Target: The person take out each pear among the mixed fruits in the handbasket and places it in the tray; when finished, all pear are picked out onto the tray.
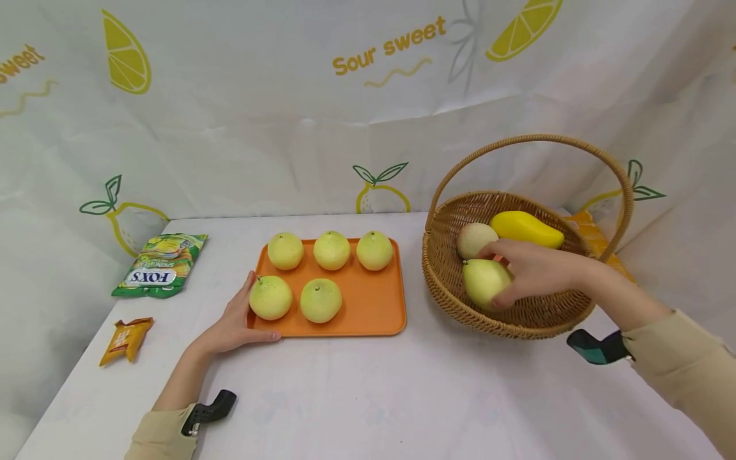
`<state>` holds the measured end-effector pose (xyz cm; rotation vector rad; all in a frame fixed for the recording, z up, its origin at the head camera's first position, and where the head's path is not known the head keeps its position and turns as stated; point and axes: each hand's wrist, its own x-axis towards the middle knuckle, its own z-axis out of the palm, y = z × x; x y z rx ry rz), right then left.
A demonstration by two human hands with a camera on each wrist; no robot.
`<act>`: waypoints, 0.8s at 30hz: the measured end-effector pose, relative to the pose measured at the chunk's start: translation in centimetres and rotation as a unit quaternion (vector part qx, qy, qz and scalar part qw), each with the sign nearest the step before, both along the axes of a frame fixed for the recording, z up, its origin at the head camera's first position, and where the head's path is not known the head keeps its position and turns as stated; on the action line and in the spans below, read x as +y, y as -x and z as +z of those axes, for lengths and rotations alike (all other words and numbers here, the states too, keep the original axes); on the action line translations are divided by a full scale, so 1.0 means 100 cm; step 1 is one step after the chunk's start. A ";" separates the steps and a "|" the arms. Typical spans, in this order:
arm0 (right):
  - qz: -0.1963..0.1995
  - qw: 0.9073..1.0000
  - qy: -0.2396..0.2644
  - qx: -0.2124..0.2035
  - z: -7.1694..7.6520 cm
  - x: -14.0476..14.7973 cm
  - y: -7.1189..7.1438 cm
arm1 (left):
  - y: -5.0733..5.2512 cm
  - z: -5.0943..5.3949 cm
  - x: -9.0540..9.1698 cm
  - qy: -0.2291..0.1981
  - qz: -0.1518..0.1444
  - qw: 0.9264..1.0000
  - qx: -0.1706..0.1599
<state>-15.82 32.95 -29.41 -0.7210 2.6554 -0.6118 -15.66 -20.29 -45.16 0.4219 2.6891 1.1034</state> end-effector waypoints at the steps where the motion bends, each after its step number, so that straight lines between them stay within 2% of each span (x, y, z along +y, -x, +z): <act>1: -0.002 1.000 0.011 0.003 0.000 0.000 -0.001 | 0.000 0.000 0.000 0.000 0.000 1.000 0.000; 8: -0.026 0.998 0.055 0.012 -0.001 -0.004 -0.005 | 0.000 0.000 0.000 -0.001 -0.001 1.000 0.003; 15: -0.090 0.993 0.081 0.010 -0.003 -0.017 -0.012 | 0.000 0.001 0.000 -0.005 -0.001 1.000 0.001; 20: -0.156 0.982 0.103 -0.003 -0.005 -0.026 -0.017 | -0.001 0.001 0.000 -0.003 -0.002 1.000 0.002; 24: -0.189 0.970 0.148 -0.026 -0.006 -0.035 -0.019 | -0.001 0.002 0.000 -0.001 -0.003 1.000 0.005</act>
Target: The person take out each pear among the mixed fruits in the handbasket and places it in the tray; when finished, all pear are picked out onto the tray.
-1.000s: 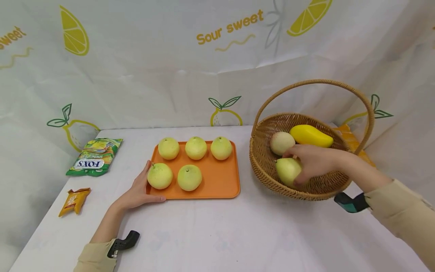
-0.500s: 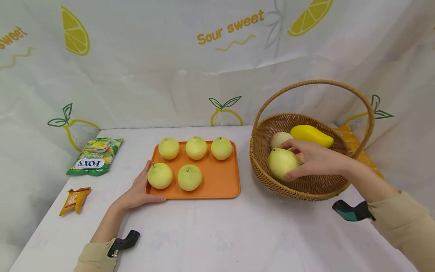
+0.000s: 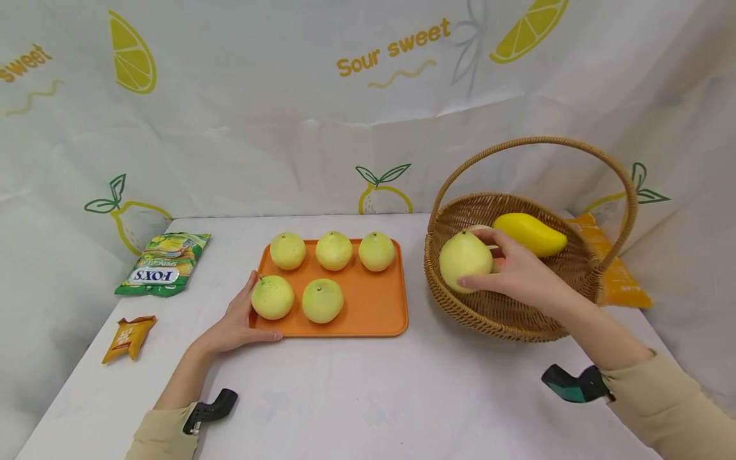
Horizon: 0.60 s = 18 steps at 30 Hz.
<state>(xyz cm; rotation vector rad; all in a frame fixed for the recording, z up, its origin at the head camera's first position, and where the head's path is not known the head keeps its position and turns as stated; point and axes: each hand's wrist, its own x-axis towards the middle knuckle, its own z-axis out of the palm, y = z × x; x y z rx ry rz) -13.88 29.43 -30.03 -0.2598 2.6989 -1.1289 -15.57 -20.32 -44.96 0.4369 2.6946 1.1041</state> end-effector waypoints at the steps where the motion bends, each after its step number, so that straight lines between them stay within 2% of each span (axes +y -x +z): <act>1: -0.005 1.000 0.009 -0.004 0.000 -0.002 -0.001 | 0.000 0.000 0.000 0.000 0.001 1.000 -0.001; 5: -0.024 0.999 0.040 -0.022 0.002 -0.012 -0.003 | 0.000 0.000 0.000 0.002 0.001 1.000 -0.003; 11: -0.029 0.996 0.079 -0.020 0.006 -0.026 -0.005 | 0.001 -0.001 0.000 0.006 0.006 1.000 -0.010; 14: -0.027 0.996 0.081 -0.011 0.007 -0.034 -0.007 | 0.001 -0.001 0.000 0.006 0.007 1.000 -0.007; 18: -0.038 0.998 0.045 0.005 0.007 -0.043 -0.008 | 0.001 -0.001 0.000 0.005 0.006 1.000 -0.006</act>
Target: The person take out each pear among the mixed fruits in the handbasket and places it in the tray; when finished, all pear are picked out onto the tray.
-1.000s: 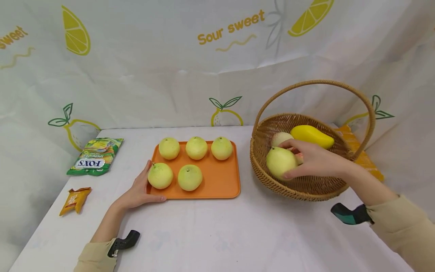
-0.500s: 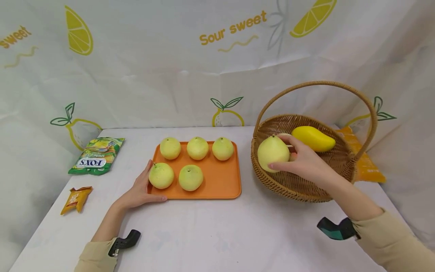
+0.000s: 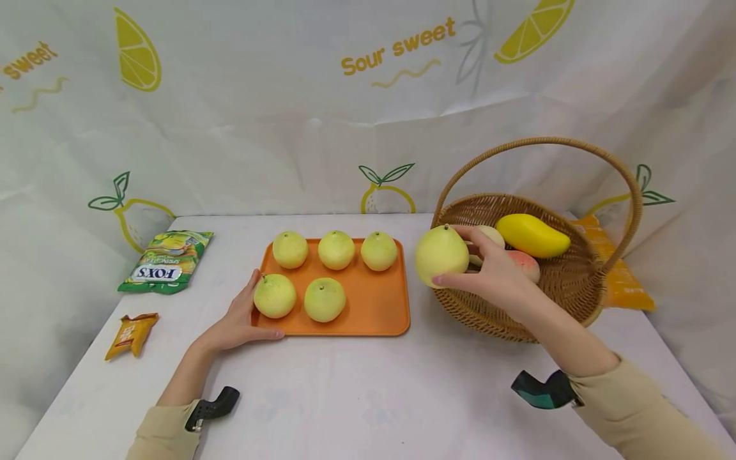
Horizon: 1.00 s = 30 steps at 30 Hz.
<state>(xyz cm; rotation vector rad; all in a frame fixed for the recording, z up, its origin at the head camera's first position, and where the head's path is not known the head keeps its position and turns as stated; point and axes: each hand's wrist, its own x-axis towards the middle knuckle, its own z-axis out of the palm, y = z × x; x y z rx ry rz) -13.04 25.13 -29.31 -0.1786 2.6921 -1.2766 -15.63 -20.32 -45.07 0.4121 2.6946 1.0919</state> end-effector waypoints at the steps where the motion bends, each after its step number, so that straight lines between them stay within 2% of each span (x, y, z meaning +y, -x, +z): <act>1: -0.002 1.000 -0.006 0.004 0.000 -0.002 0.000 | 0.000 0.000 0.000 0.000 -0.001 1.000 0.001; 5: 0.001 1.000 0.000 0.016 0.000 -0.010 -0.001 | 0.000 0.001 0.000 0.006 0.002 1.000 -0.003; 11: 0.023 0.997 0.075 0.013 -0.004 -0.020 -0.002 | 0.000 0.001 0.001 0.001 0.002 1.000 -0.004; 16: 0.034 0.995 0.081 0.039 -0.009 -0.029 -0.003 | 0.000 0.000 0.001 -0.004 0.000 1.000 -0.004; 24: 0.090 0.982 0.158 0.042 -0.023 -0.042 -0.002 | 0.000 0.001 0.002 -0.003 0.002 1.000 -0.008; 30: 0.094 0.988 0.111 0.056 -0.033 -0.051 -0.003 | -0.001 0.000 0.001 -0.008 0.002 1.000 -0.008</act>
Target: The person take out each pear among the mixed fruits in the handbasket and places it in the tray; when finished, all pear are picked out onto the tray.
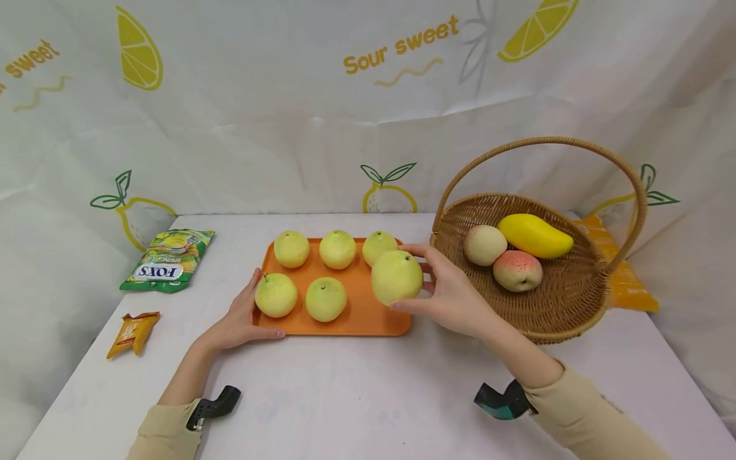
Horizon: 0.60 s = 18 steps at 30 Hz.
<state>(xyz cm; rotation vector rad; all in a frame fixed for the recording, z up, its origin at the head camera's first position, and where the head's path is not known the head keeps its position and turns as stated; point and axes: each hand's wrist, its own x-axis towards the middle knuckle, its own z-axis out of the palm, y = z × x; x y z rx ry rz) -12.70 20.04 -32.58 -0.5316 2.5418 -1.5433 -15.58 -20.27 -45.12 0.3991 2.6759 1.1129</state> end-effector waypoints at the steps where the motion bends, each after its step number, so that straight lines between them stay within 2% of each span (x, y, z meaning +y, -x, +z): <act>1: -0.003 1.000 -0.012 0.004 -0.001 -0.002 0.000 | 0.000 0.000 0.000 -0.001 0.000 1.000 0.000; 6: 0.005 1.000 -0.011 -0.003 -0.011 -0.008 0.001 | 0.000 0.001 0.000 -0.003 0.001 1.000 -0.001; 14: 0.015 0.999 0.011 -0.039 -0.034 -0.017 0.003 | 0.000 0.001 0.000 0.000 -0.003 1.000 0.005; 18: 0.014 0.999 -0.001 -0.035 -0.044 -0.020 0.005 | 0.001 0.000 0.000 0.001 -0.004 1.000 0.009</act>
